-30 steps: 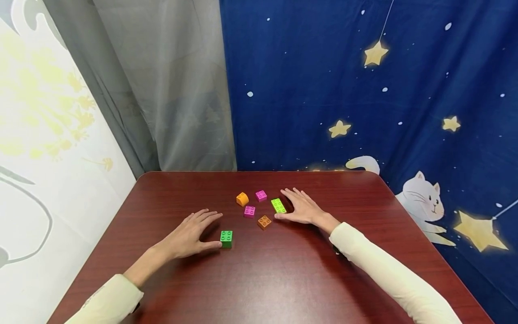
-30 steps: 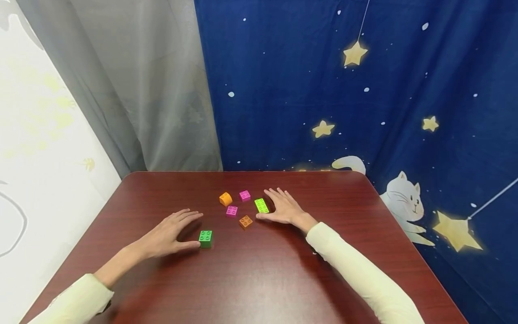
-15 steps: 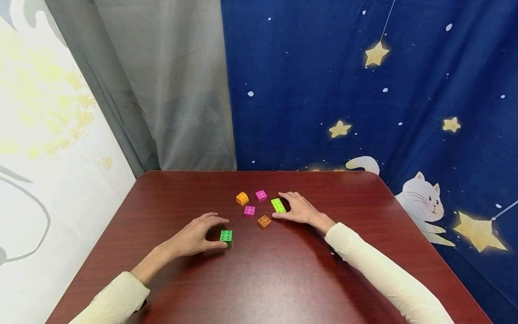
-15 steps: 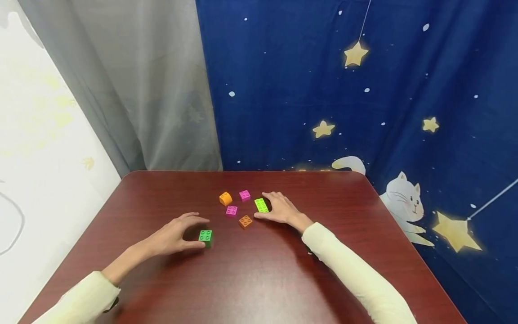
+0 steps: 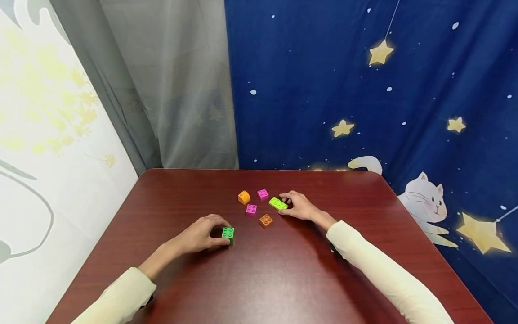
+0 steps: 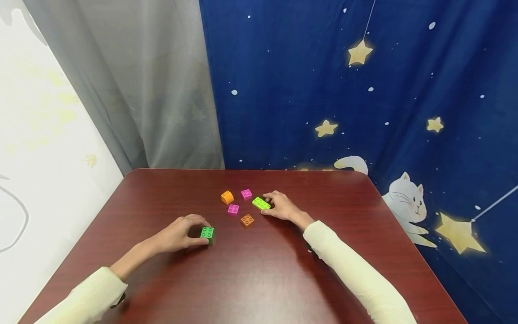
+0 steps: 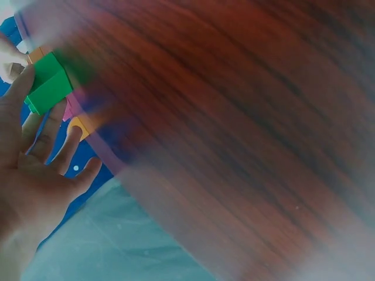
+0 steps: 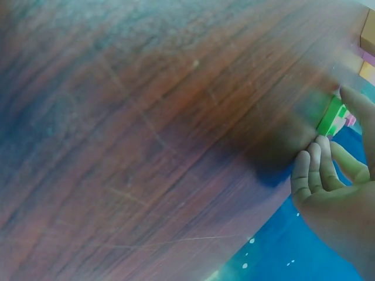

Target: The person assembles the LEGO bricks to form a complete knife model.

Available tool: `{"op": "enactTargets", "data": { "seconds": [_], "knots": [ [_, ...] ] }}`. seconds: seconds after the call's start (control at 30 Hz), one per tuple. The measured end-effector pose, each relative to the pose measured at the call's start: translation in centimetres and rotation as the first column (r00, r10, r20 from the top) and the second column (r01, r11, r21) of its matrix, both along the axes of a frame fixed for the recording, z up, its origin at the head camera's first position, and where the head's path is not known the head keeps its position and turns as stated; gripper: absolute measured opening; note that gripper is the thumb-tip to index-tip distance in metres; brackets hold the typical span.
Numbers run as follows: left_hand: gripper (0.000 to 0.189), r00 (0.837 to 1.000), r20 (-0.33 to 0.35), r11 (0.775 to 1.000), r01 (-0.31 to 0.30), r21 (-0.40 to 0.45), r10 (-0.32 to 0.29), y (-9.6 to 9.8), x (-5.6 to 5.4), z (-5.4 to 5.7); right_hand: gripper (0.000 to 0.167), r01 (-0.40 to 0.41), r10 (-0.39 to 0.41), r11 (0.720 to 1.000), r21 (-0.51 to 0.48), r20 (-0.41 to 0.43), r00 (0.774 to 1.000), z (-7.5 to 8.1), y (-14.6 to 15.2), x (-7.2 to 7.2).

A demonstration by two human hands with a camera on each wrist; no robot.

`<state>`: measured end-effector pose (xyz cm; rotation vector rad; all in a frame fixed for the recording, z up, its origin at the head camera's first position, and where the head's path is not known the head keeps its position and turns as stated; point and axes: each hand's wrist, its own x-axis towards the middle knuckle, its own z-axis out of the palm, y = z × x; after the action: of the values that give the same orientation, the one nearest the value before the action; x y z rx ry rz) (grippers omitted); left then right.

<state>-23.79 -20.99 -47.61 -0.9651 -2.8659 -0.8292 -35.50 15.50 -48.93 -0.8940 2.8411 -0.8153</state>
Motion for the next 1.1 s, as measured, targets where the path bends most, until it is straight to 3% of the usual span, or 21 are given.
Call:
{"op": "enactTargets", "data": {
  "seconds": [0.33,0.7,0.9,1.1],
  "knots": [
    [0.032,0.998,0.003,0.998,-0.062,0.016,0.062,0.1,-0.7,-0.2,0.054,0.005,-0.005,1.0,-0.007,-0.02,1.0,0.1,-0.1,0.0],
    [0.036,0.993,0.061,0.991,-0.109,0.082,0.104,0.3,-1.7,-0.6,0.038,0.053,-0.054,0.998,-0.038,-0.037,0.998,-0.3,-0.4,-0.3],
    [0.036,0.985,0.102,0.983,-0.15,0.102,0.139,0.7,-2.1,-0.8,0.033,0.032,-0.034,0.999,-0.043,-0.042,0.999,-0.2,-0.5,-0.5],
    [0.035,0.986,0.086,0.984,-0.15,0.097,0.142,0.8,-2.4,-0.7,0.034,-0.007,0.004,0.998,-0.056,-0.066,0.998,0.8,-0.9,-0.3]
  ]
}}
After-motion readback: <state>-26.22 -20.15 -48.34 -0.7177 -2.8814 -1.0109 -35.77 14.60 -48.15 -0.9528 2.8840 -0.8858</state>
